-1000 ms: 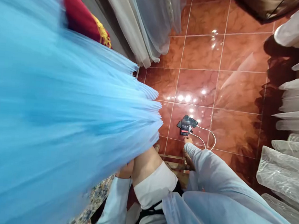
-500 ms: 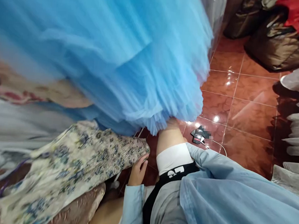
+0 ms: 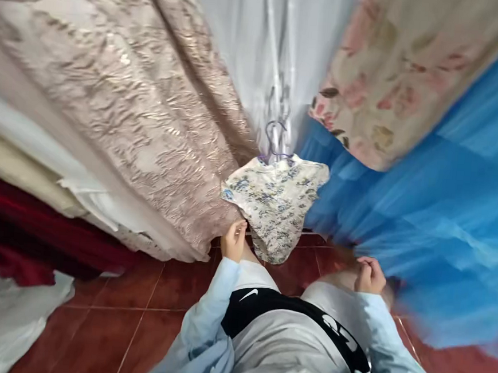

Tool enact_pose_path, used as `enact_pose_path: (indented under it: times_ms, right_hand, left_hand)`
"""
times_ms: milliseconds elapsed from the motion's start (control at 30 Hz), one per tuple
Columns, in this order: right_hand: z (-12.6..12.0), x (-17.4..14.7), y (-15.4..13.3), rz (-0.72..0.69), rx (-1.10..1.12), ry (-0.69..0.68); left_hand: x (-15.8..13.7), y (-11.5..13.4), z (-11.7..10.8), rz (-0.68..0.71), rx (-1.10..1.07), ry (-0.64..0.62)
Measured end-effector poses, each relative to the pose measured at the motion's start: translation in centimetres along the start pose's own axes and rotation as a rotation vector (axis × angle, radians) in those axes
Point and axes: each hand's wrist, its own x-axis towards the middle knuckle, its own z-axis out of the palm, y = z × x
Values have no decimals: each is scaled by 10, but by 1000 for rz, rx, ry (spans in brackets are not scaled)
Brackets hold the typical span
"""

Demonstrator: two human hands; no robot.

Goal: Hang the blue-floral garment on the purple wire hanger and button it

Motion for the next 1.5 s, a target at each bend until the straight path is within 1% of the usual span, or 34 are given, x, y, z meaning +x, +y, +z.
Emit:
enact_pose_path:
  times_ms: [33, 100, 167, 200, 233, 267, 333, 433, 533, 600, 700, 867, 967, 1033, 1100, 1167, 1200, 1267, 1300, 1367, 1433, 1500]
  right_hand:
    - [15, -1, -17, -37, 77, -121]
    - [47, -4, -50, -96, 134, -291]
    - [79, 0, -84, -141, 218, -559]
    - [96, 5, -101, -168, 242, -648]
    - [112, 11, -119, -198, 260, -707]
    - [128, 19, -136, -231, 282, -732]
    - [160, 36, -168, -285, 342, -695]
    - [203, 54, -204, -320, 379, -653]
    - [236, 57, -220, -316, 410, -548]
    - [248, 52, -223, -308, 460, -488]
    - [249, 44, -220, -336, 511, -459]
    - [221, 39, -220, -453, 504, -538]
    - [210, 38, -224, -466, 485, -532]
    - [209, 34, -222, -419, 471, -536]
    - [209, 25, -213, -346, 424, -561]
    - [208, 10, -194, -278, 363, -582]
    - [207, 0, -181, -256, 344, -586]
    - [201, -19, -155, -174, 311, -611]
    - [198, -27, -143, -135, 312, -628]
    - [190, -38, -125, -85, 331, -667]
    - [183, -43, -117, -74, 346, -727]
    - [177, -43, -118, -89, 350, -807]
  left_hand:
    - [5, 8, 2, 35, -1, 42]
    - [18, 31, 10, 145, -22, 79]
    - [35, 59, 20, 316, -31, 46]
    - [47, 73, 25, 413, -30, 15]
    - [59, 86, 31, 494, -33, 0]
    - [73, 98, 36, 553, -33, -9]
    - [101, 115, 47, 613, -4, -61]
    - [135, 123, 60, 604, 125, -142]
    - [151, 121, 66, 549, 296, -246]
    - [153, 119, 67, 523, 336, -285]
    - [149, 122, 66, 541, 277, -281]
    - [135, 131, 61, 610, 183, -236]
    - [126, 139, 59, 639, 162, -189]
    - [123, 148, 56, 665, 137, -126]
    - [125, 162, 50, 695, 98, -15]
    - [129, 176, 41, 715, 57, 109]
    - [132, 181, 36, 713, 40, 151]
    - [138, 182, 24, 682, 18, 167]
    - [141, 177, 18, 650, 12, 152]
    - [147, 153, 4, 566, 4, 131]
    - [154, 115, -13, 484, -7, 155]
    - [161, 73, -30, 445, -33, 194]
